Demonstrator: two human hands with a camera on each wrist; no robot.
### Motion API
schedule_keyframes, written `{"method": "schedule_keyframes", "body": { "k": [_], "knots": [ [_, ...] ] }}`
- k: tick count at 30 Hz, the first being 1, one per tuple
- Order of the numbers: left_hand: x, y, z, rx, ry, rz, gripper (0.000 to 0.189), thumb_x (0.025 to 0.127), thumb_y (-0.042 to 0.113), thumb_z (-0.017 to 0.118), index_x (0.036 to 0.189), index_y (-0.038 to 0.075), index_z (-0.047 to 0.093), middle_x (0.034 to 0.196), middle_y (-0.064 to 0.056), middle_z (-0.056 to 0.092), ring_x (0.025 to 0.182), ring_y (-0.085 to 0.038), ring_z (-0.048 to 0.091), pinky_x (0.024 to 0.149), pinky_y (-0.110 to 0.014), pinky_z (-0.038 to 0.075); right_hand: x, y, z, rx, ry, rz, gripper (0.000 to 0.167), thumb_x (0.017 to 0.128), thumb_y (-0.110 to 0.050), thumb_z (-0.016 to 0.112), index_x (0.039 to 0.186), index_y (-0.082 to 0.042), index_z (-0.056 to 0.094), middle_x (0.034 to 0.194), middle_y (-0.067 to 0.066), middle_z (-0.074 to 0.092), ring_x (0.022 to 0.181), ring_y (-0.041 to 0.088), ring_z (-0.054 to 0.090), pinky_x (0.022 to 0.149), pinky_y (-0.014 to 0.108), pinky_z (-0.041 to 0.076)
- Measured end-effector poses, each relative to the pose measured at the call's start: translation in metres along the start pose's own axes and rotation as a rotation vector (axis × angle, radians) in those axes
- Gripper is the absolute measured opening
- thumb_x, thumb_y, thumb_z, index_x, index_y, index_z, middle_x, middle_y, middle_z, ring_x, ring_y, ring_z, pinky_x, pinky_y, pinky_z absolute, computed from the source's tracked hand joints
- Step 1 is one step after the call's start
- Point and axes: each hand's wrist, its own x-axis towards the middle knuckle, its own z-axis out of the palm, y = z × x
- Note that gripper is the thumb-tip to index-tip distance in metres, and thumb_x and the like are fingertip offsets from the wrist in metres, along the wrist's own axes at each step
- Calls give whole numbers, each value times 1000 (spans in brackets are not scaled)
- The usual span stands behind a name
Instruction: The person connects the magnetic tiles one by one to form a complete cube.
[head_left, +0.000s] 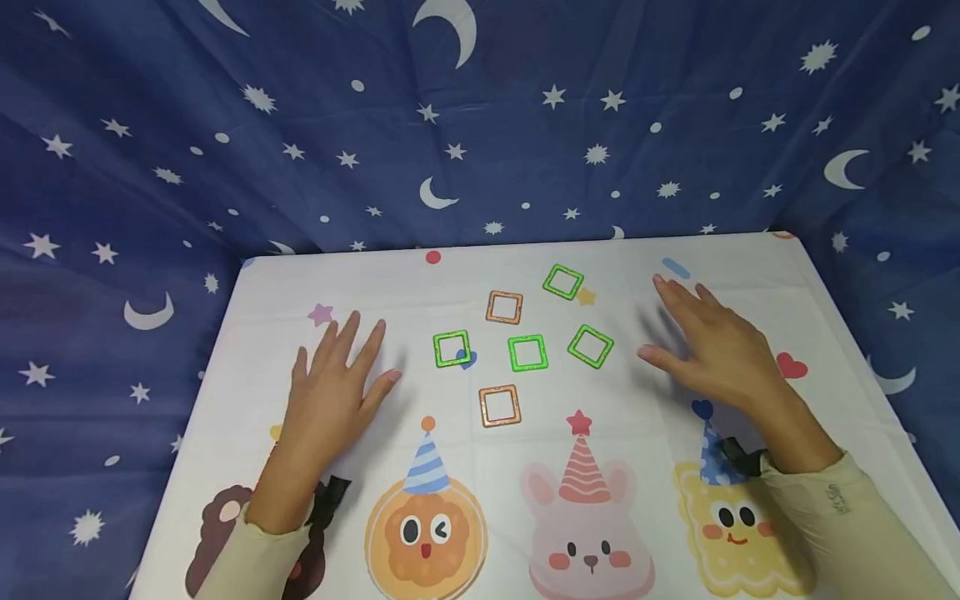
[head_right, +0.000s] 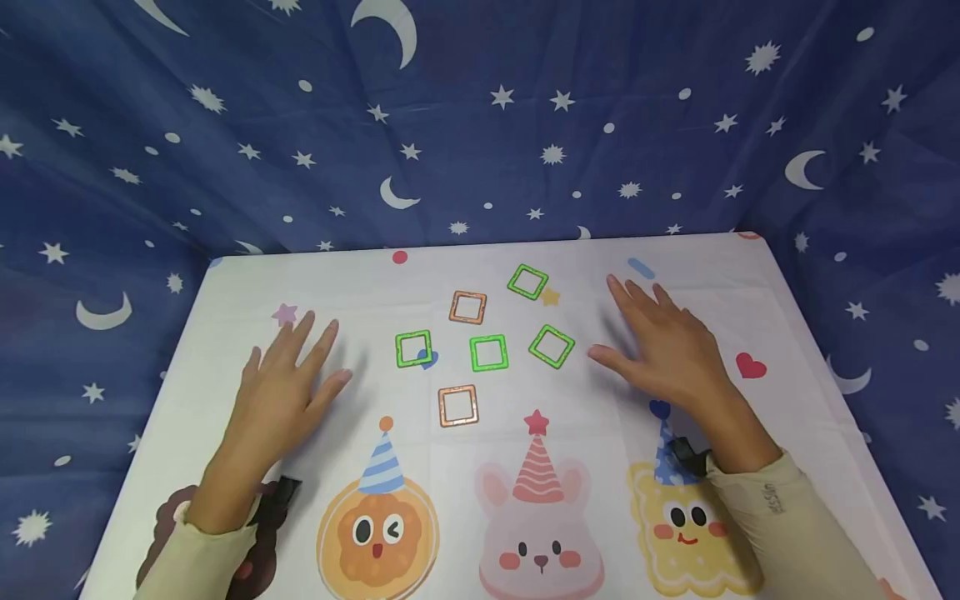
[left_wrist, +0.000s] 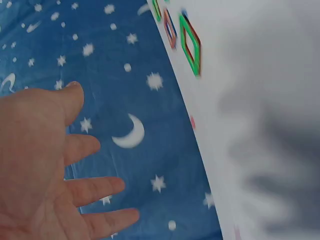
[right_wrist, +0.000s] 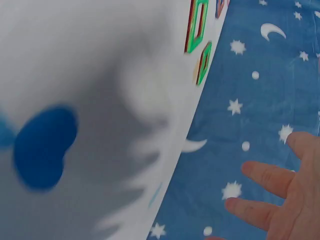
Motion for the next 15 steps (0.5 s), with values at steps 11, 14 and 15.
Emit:
{"method": "schedule_keyframes", "body": {
  "k": [11,14,15],
  "knots": [
    [6,48,21,-242,-29,140,53,100,42,64,148,22,57,118,-8,62,96,-22,62,76,-40,54,25,-39,15,66,34,-118,88,87,-66,68,160,-29,36,138,18,63,130,38,54,95,64,49],
    [10,58,30,-303,-65,166,49,100,41,64,145,22,60,102,-4,59,80,-14,53,67,-31,47,33,-48,22,95,48,-162,79,88,-64,70,155,-27,47,132,15,66,125,36,58,94,60,50],
    [11,60,34,-324,-77,173,48,100,41,64,144,22,61,98,-3,58,77,-12,49,65,-29,44,36,-52,23,106,48,-177,76,89,-63,69,152,-25,51,129,15,67,123,36,59,93,60,50]
  ]
}}
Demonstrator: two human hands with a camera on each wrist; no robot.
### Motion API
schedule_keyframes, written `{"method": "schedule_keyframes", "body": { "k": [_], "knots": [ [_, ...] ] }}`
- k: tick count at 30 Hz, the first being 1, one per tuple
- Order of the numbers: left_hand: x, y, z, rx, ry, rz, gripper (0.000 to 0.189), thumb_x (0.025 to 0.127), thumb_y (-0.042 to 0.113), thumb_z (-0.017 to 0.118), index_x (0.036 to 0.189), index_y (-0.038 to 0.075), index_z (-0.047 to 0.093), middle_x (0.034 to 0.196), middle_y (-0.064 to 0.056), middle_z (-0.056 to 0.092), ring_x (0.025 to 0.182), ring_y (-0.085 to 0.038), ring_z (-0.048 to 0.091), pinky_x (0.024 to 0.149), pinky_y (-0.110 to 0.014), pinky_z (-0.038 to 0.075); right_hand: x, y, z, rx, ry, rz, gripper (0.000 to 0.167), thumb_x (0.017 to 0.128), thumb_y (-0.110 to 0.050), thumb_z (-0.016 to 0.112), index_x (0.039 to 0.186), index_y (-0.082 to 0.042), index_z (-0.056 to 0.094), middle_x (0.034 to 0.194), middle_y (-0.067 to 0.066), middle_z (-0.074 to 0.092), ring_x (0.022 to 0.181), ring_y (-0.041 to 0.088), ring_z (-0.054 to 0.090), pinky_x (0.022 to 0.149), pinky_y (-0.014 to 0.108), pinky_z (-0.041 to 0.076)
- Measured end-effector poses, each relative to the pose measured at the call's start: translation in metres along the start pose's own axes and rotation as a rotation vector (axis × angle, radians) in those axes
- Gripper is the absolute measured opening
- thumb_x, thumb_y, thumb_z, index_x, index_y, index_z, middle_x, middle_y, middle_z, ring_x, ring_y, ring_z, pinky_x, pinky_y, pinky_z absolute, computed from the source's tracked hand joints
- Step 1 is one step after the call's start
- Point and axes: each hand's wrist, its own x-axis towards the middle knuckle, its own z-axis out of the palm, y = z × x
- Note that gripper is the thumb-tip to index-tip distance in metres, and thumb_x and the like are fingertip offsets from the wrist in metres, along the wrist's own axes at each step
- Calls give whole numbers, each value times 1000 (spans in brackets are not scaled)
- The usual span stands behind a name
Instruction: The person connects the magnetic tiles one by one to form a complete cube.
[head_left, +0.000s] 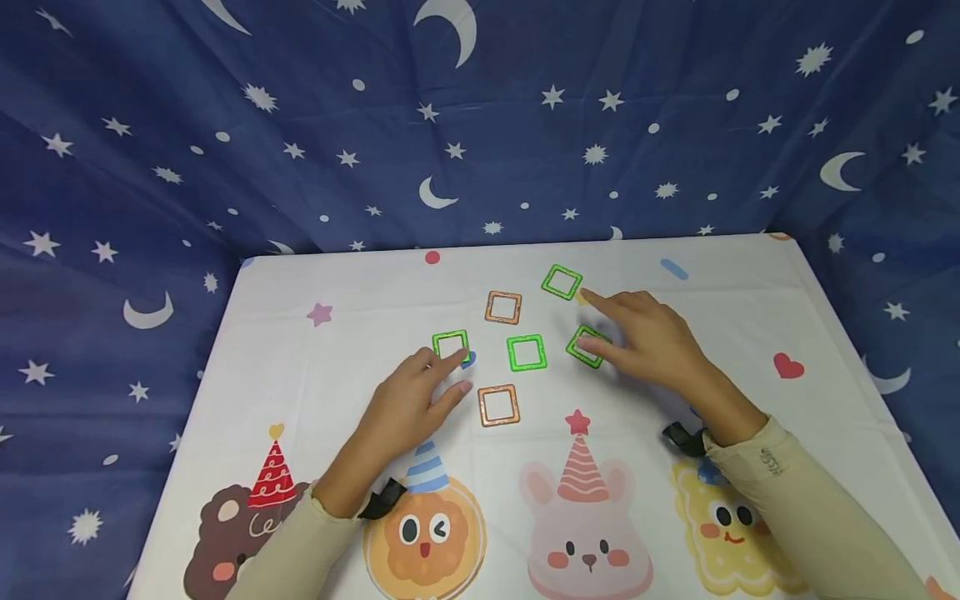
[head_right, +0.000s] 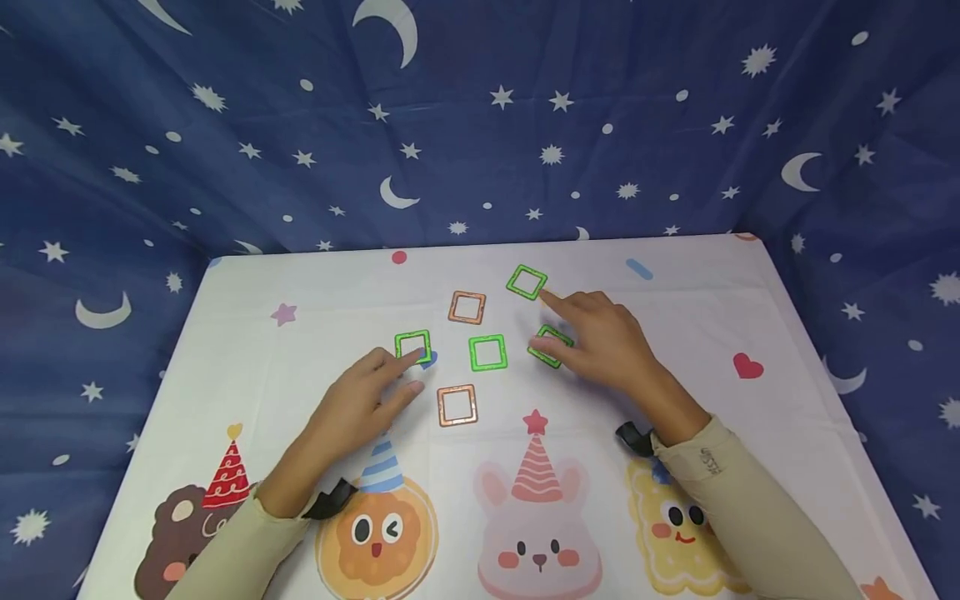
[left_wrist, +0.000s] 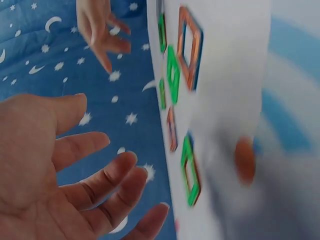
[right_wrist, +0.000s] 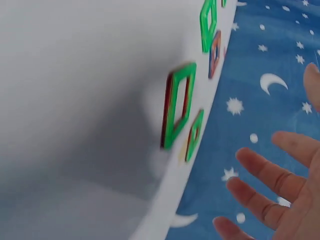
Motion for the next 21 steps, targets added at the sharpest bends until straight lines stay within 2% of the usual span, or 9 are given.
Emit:
{"method": "schedule_keyframes", "body": {
  "k": [4,9,13,16,21],
  "knots": [
    [10,0,15,-114,-55,20,46,99,41,67,140,21,65,87,1,58,72,-9,46,62,-25,42,11,-9,11,44,-24,-44,62,90,-57,72,139,-21,66,120,12,70,114,33,63,89,55,53],
    [22,-5,29,-212,-128,24,43,96,39,71,135,21,69,80,11,55,71,-7,49,65,-25,43,24,-18,27,111,-105,-48,51,89,-51,76,131,-22,72,112,6,72,105,26,62,84,46,53],
    [25,-10,34,-224,-199,15,44,94,39,74,135,24,69,79,9,55,74,-8,50,69,-26,42,36,-23,37,162,-171,-51,47,89,-46,78,128,-21,74,113,5,72,108,25,61,90,47,51],
    [25,-12,37,-198,-246,34,48,92,41,76,136,26,68,81,5,56,76,-9,48,70,-26,39,44,-25,42,187,-190,-71,42,88,-43,80,123,-20,76,112,4,73,108,25,63,93,47,49],
    [26,-14,41,-161,-279,74,58,84,46,82,137,27,68,85,2,56,75,-11,43,67,-26,35,54,-25,49,263,-198,-86,36,85,-35,84,115,-16,80,108,2,75,104,22,67,91,43,51]
  ]
}}
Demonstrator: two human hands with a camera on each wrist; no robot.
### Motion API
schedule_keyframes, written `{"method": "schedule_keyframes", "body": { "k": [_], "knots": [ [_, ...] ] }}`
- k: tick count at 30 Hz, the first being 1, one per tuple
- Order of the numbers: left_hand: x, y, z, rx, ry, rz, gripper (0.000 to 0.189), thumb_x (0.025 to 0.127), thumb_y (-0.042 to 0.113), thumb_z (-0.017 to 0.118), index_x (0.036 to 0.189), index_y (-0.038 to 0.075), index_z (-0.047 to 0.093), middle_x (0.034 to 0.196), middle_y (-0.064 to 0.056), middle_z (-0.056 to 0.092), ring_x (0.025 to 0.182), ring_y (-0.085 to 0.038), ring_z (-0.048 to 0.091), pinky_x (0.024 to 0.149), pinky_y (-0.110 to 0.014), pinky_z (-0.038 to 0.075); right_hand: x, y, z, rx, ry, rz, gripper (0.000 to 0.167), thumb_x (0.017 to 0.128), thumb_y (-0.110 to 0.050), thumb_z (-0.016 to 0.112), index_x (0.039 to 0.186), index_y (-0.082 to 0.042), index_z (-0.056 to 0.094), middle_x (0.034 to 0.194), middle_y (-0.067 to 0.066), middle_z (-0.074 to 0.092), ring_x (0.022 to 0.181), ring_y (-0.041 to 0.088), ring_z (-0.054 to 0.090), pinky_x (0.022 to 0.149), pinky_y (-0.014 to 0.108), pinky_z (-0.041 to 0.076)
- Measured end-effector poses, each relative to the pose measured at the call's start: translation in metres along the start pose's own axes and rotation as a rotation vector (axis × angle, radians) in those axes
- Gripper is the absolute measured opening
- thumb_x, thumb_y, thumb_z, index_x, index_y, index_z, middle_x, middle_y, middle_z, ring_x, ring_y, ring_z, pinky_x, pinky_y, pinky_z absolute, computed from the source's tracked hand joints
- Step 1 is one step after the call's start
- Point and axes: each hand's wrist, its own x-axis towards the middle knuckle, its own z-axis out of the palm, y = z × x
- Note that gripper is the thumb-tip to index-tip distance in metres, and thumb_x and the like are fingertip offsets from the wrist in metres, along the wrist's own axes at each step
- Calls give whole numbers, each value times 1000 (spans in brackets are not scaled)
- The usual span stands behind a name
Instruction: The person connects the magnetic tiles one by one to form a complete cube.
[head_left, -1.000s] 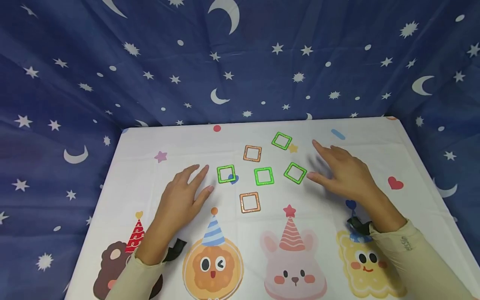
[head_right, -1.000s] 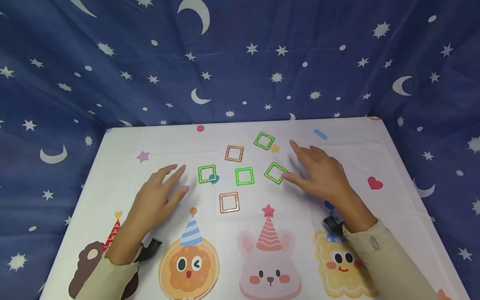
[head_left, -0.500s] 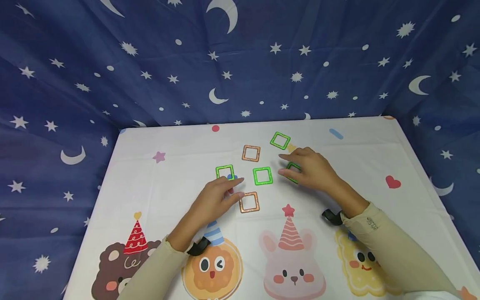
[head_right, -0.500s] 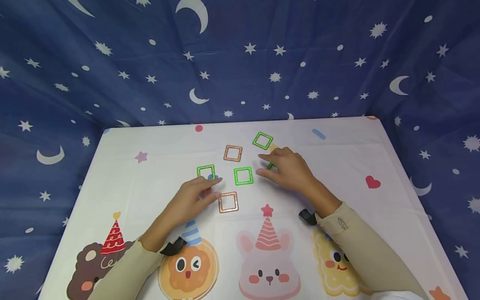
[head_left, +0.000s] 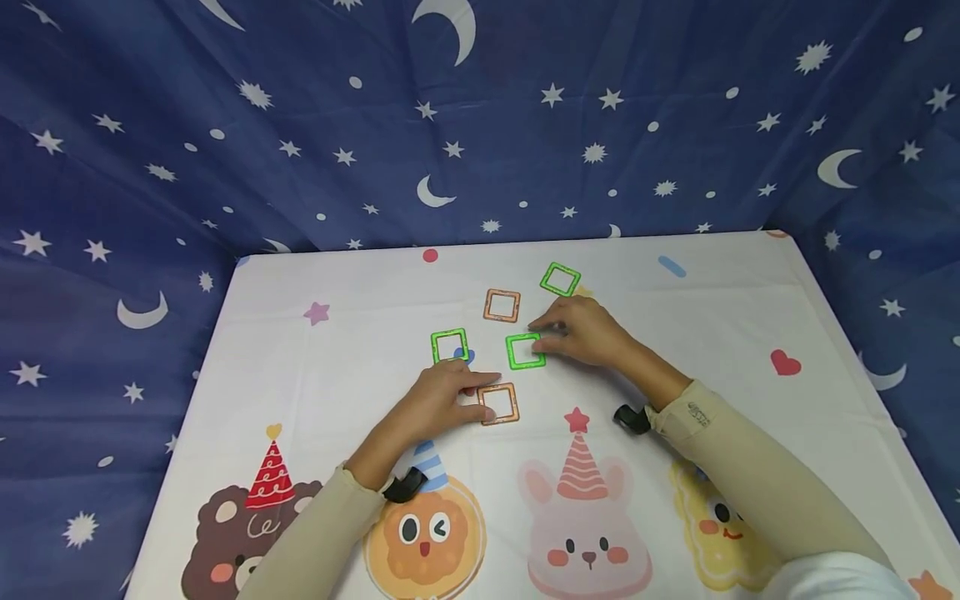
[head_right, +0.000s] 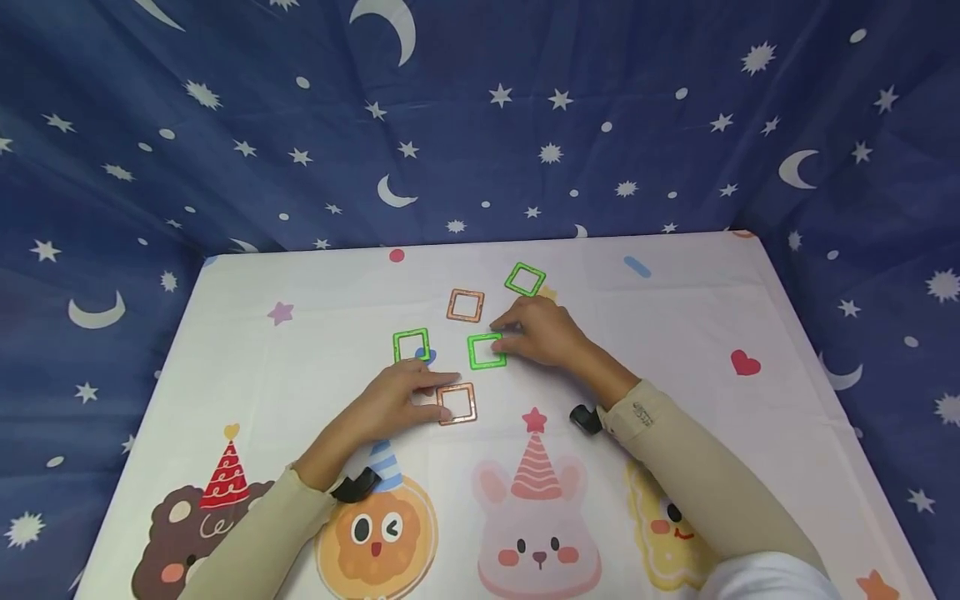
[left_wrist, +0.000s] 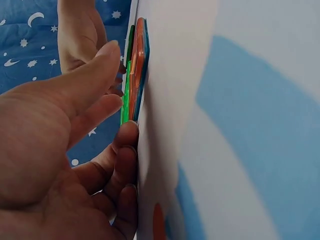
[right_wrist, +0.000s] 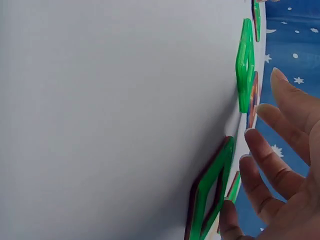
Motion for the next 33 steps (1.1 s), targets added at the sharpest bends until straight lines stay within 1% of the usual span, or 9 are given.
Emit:
{"method": "schedule_keyframes", "body": {
  "k": [4,10,14,19,23,27,33],
  "knots": [
    [1,-2,-1,-12,-25,-6,62,81,46,85,137,28,67,86,1,56,73,-12,40,65,-26,33,10,1,1,49,-41,37,32,85,-33,85,111,-16,81,110,3,75,104,20,68,88,40,54],
    [1,-5,-2,-35,-50,4,57,82,44,84,135,30,69,90,2,55,76,-11,41,69,-28,34,20,0,-6,87,-122,116,25,82,-33,87,103,-21,82,110,1,74,97,20,63,83,38,50],
    [1,-5,-3,-39,-70,3,54,83,42,84,134,32,69,91,2,54,79,-11,42,72,-29,35,26,3,-10,115,-161,171,21,82,-32,87,99,-23,81,103,-2,74,94,18,59,82,35,46],
    [0,-5,-4,-47,-77,-7,54,82,38,86,133,33,69,91,2,53,79,-11,42,71,-28,35,31,5,-10,147,-203,210,15,82,-32,88,91,-24,79,90,-1,66,84,20,54,73,34,42],
    [0,-4,-4,-45,-76,-13,54,81,38,86,133,33,69,90,2,52,79,-11,41,71,-28,35,34,6,-12,151,-228,230,15,80,-33,88,88,-25,78,87,-1,64,82,20,53,72,33,42],
    [0,-4,-3,-31,-74,-17,54,82,38,86,133,33,69,90,2,52,79,-11,42,72,-30,33,36,6,-13,151,-243,248,16,80,-34,89,89,-25,79,87,-1,63,83,20,53,73,33,42],
    [1,-5,-1,-7,-80,-19,54,82,37,86,133,33,69,91,3,52,79,-10,42,73,-30,33,38,5,-9,147,-233,267,18,78,-31,90,88,-22,78,83,0,60,80,20,51,70,32,40]
  ]
}}
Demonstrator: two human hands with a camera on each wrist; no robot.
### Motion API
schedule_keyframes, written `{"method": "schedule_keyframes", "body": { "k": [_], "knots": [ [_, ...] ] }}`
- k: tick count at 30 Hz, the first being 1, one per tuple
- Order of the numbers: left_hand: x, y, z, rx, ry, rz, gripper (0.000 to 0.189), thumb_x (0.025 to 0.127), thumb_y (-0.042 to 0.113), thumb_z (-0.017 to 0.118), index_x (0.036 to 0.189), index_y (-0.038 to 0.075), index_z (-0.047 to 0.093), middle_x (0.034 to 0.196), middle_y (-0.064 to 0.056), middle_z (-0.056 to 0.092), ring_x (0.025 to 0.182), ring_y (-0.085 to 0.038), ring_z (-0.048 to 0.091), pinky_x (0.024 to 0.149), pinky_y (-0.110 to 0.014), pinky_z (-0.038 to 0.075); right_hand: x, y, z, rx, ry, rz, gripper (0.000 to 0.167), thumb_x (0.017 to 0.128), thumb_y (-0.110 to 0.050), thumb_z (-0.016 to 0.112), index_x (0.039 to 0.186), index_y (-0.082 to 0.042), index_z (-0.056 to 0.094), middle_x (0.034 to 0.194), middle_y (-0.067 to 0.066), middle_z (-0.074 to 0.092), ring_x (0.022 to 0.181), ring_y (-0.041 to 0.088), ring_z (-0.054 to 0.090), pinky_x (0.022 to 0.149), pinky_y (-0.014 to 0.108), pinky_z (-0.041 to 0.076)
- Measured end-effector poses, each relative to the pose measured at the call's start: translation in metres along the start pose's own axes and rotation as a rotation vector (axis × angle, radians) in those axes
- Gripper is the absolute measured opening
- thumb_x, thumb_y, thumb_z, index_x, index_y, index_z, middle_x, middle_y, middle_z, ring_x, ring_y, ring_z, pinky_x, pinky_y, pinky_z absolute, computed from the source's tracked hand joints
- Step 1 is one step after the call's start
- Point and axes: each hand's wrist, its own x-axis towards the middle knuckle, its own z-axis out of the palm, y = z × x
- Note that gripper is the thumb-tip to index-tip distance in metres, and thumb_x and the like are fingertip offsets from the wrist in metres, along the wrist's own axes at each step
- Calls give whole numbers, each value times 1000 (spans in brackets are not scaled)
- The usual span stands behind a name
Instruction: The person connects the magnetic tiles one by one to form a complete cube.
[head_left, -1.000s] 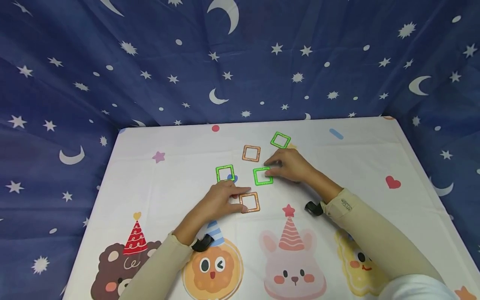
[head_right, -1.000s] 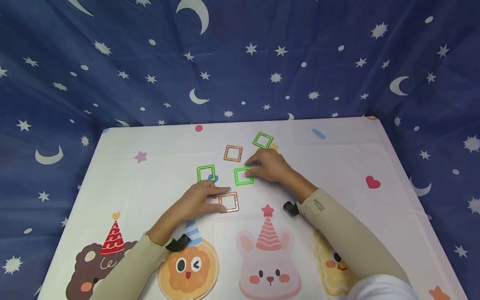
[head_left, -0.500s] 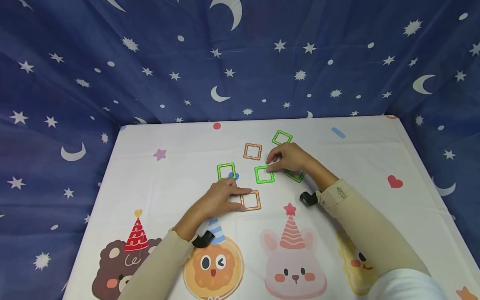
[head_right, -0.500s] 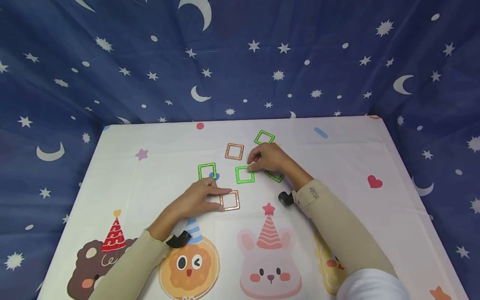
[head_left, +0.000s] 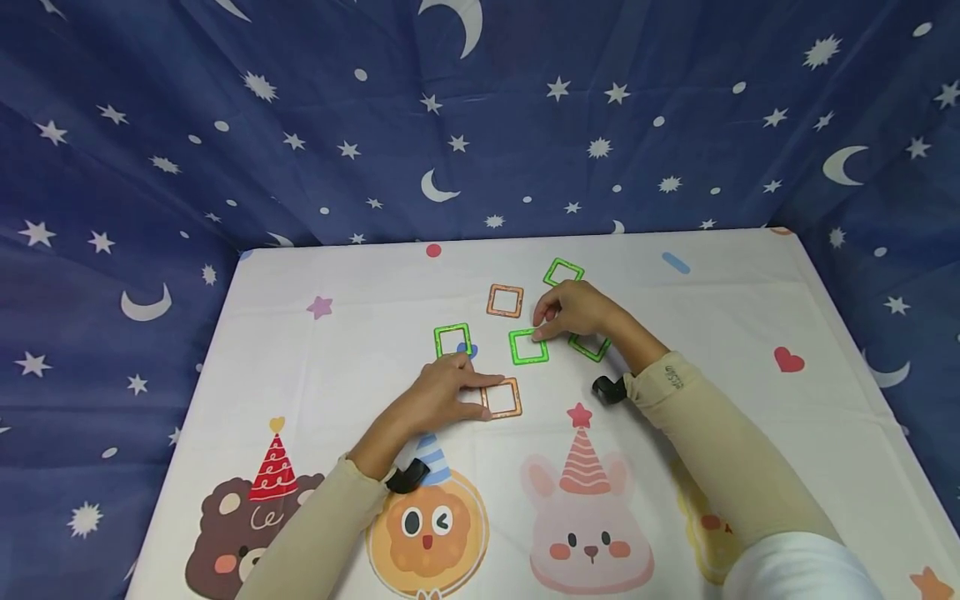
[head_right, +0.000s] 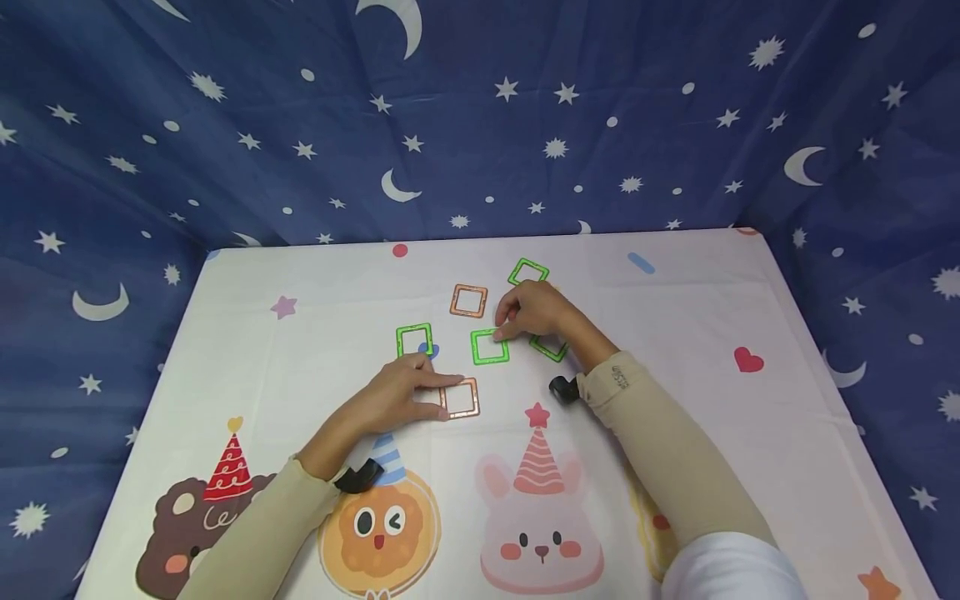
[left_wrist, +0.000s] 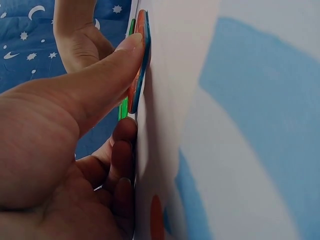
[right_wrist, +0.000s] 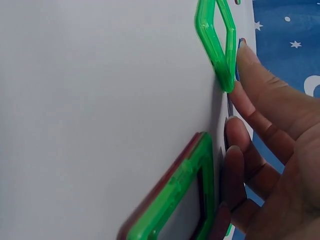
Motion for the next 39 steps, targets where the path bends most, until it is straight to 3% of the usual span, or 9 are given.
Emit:
{"method": "schedule_keyframes", "body": {
  "k": [10,21,30,39],
  "knots": [
    [0,3,1,31,-4,-8,55,83,39,85,134,34,67,90,2,51,79,-11,40,73,-31,31,-2,-2,4,3,30,34,21,74,-28,93,80,-19,75,77,0,59,79,20,52,70,33,40],
    [1,5,5,72,4,-6,55,83,40,85,135,36,67,88,6,49,77,-10,40,73,-31,31,-4,0,3,-49,19,7,18,82,-29,87,78,-18,74,72,-1,62,73,18,54,68,33,42],
    [8,15,9,224,-7,-20,58,91,52,71,145,41,55,88,1,47,79,-15,39,71,-38,35,-7,-1,3,-59,65,-34,22,77,-32,91,76,-18,74,74,-2,62,75,18,53,70,33,41],
    [3,17,9,264,21,-41,61,94,51,68,151,37,50,101,-2,56,92,-19,49,74,-38,37,-9,2,5,-52,46,-49,18,83,-27,86,77,-15,73,71,-1,61,70,16,53,66,31,41]
  ]
}}
